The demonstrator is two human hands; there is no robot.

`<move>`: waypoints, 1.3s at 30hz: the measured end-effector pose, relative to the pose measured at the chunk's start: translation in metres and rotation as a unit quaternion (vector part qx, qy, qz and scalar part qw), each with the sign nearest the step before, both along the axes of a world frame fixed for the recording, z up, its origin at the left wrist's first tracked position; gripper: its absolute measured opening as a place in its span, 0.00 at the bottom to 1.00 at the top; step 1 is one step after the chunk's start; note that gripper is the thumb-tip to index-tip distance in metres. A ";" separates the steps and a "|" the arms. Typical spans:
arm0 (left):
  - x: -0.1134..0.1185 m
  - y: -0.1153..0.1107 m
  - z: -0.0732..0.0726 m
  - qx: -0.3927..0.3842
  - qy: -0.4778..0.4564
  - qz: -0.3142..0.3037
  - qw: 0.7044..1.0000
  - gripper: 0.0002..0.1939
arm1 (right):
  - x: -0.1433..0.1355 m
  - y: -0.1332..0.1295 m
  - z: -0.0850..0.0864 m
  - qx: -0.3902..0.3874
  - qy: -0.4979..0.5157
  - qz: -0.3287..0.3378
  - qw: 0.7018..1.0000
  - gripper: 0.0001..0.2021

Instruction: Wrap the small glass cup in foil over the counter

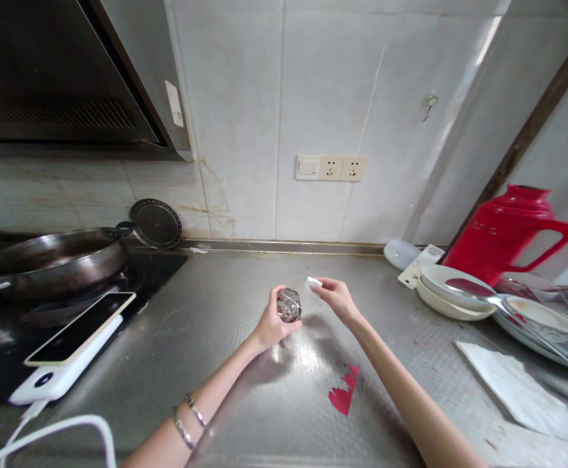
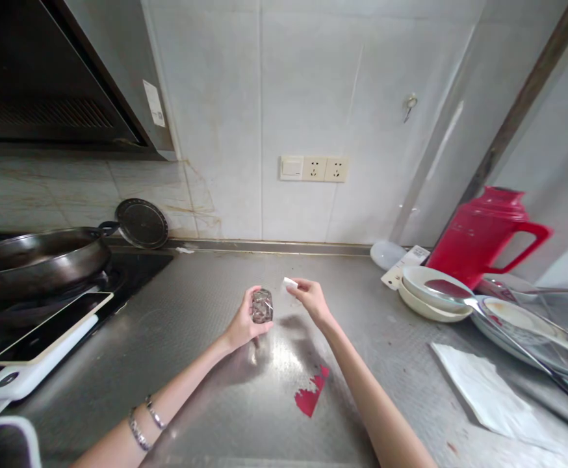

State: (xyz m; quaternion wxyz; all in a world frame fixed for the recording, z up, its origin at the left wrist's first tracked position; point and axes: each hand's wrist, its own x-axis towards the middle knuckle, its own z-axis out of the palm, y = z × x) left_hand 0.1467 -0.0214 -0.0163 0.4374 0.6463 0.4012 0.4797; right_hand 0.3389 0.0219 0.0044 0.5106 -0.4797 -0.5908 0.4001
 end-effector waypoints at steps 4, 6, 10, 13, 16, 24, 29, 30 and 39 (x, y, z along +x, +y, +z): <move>0.000 0.001 -0.004 0.022 0.012 -0.020 0.999 0.44 | -0.019 -0.014 0.010 0.096 -0.023 -0.004 0.995 0.19; 0.000 0.001 -0.005 0.024 0.014 -0.032 0.999 0.45 | -0.029 -0.022 0.012 0.114 -0.044 0.027 0.992 0.19; 0.000 0.002 -0.005 0.016 0.003 -0.035 0.999 0.43 | -0.039 -0.036 0.014 0.137 -0.118 0.077 0.981 0.19; -0.001 0.003 -0.003 0.018 0.012 -0.034 0.999 0.43 | -0.040 -0.041 0.014 0.165 -0.150 0.079 0.971 0.17; -0.001 0.004 -0.003 0.030 0.012 -0.040 0.999 0.42 | -0.041 -0.045 0.011 0.224 -0.168 0.082 0.957 0.16; -0.002 0.009 -0.009 0.047 -0.010 -0.031 0.998 0.36 | -0.043 -0.063 0.008 0.323 -0.198 0.109 0.919 0.14; -0.002 0.006 -0.004 0.013 -0.007 -0.036 0.999 0.38 | -0.042 -0.063 0.013 0.210 -0.095 -0.036 0.972 0.19; -0.002 0.005 -0.002 0.011 -0.001 -0.039 0.999 0.38 | -0.042 -0.061 0.013 0.187 -0.073 -0.084 0.976 0.20; 0.006 -0.005 0.000 0.015 0.026 -0.035 0.999 0.40 | -0.046 -0.059 0.010 0.162 -0.068 -0.014 0.984 0.16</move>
